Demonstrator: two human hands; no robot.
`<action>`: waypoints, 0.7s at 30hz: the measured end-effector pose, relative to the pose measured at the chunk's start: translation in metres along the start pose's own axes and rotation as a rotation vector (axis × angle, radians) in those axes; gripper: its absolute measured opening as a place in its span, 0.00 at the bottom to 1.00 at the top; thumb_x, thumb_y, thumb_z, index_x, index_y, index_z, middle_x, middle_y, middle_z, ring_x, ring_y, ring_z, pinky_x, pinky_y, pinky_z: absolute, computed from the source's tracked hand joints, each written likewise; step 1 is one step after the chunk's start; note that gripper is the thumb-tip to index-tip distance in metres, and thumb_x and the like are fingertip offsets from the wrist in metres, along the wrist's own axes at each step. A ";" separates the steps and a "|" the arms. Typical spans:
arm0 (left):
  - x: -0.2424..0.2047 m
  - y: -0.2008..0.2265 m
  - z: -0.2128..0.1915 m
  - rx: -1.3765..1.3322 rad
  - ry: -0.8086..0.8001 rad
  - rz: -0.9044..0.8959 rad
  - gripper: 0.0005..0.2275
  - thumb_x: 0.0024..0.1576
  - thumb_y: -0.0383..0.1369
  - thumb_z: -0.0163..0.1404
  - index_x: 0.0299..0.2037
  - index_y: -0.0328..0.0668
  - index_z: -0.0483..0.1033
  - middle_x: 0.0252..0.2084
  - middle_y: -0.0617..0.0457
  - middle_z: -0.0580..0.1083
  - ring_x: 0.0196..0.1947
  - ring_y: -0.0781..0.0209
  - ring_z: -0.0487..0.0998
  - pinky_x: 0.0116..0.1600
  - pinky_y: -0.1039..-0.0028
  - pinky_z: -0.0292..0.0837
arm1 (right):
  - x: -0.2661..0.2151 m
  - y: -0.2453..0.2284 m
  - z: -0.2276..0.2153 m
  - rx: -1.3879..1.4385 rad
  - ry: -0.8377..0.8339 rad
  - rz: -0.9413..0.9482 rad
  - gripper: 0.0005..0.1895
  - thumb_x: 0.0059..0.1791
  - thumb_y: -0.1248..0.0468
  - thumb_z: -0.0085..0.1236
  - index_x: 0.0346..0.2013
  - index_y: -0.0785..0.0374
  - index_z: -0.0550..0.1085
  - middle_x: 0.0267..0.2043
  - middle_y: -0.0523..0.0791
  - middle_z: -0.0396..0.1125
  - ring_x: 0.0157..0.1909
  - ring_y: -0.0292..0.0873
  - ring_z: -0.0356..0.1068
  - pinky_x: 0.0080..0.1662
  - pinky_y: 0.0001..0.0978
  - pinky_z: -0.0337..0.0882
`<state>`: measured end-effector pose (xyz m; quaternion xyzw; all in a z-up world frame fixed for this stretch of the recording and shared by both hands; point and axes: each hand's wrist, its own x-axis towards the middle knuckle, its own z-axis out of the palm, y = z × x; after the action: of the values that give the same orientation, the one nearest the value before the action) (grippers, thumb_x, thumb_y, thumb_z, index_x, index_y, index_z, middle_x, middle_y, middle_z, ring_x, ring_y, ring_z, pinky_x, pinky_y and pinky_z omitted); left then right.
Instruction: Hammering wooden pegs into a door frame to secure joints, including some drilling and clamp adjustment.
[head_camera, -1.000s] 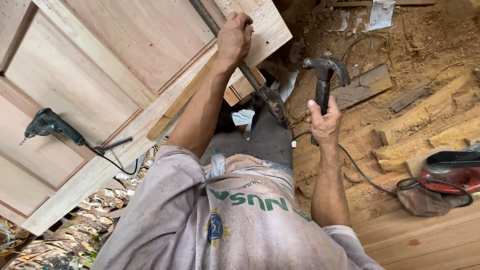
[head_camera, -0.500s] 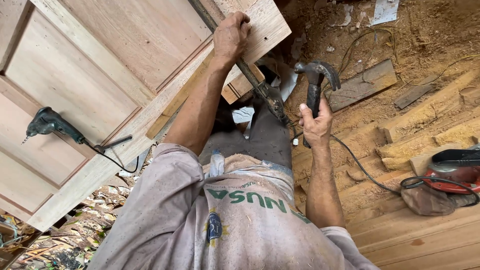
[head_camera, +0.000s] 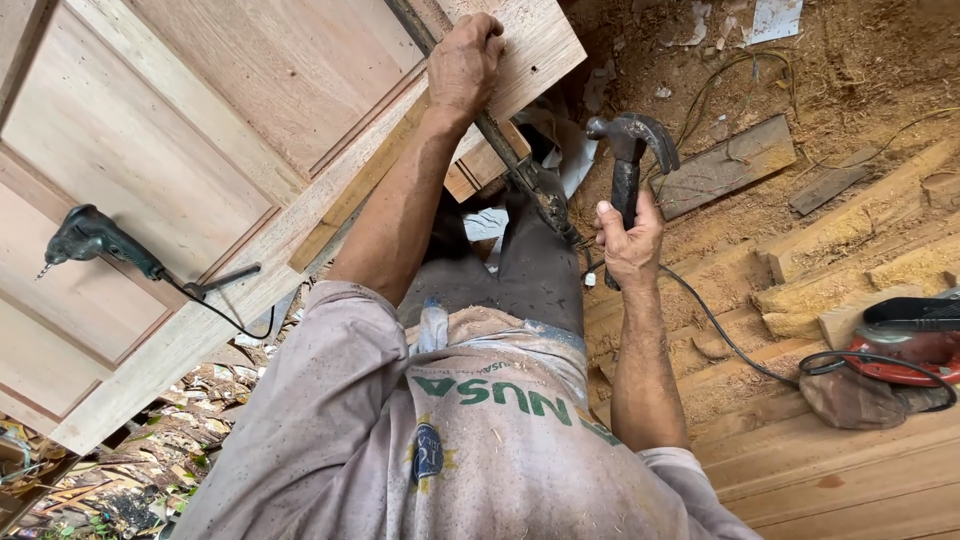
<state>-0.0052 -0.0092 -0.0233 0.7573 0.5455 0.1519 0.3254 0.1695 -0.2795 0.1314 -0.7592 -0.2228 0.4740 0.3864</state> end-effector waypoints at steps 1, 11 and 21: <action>-0.001 0.002 -0.001 0.022 0.007 0.010 0.05 0.63 0.37 0.49 0.36 0.50 0.74 0.30 0.61 0.74 0.26 0.70 0.75 0.32 0.73 0.80 | 0.000 -0.003 0.000 -0.016 -0.001 -0.010 0.18 0.55 0.58 0.55 0.58 0.60 0.69 0.27 0.42 0.67 0.21 0.32 0.63 0.25 0.23 0.68; -0.015 -0.004 0.019 0.335 0.209 0.265 0.07 0.64 0.30 0.49 0.50 0.50 0.75 0.39 0.59 0.75 0.21 0.73 0.67 0.19 0.83 0.63 | 0.013 -0.018 0.005 -0.108 -0.188 -0.176 0.16 0.61 0.54 0.47 0.53 0.63 0.63 0.35 0.45 0.66 0.27 0.36 0.70 0.28 0.25 0.76; -0.019 -0.026 0.051 0.331 0.253 0.238 0.44 0.65 0.33 0.59 0.79 0.57 0.32 0.31 0.69 0.70 0.22 0.76 0.62 0.23 0.84 0.63 | 0.057 -0.042 0.050 -0.275 -0.278 -0.444 0.25 0.66 0.53 0.32 0.79 0.46 0.45 0.39 0.45 0.68 0.25 0.34 0.65 0.22 0.26 0.73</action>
<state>-0.0004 -0.0387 -0.0759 0.8342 0.5063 0.1915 0.1057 0.1522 -0.1950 0.1211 -0.6650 -0.4964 0.4427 0.3397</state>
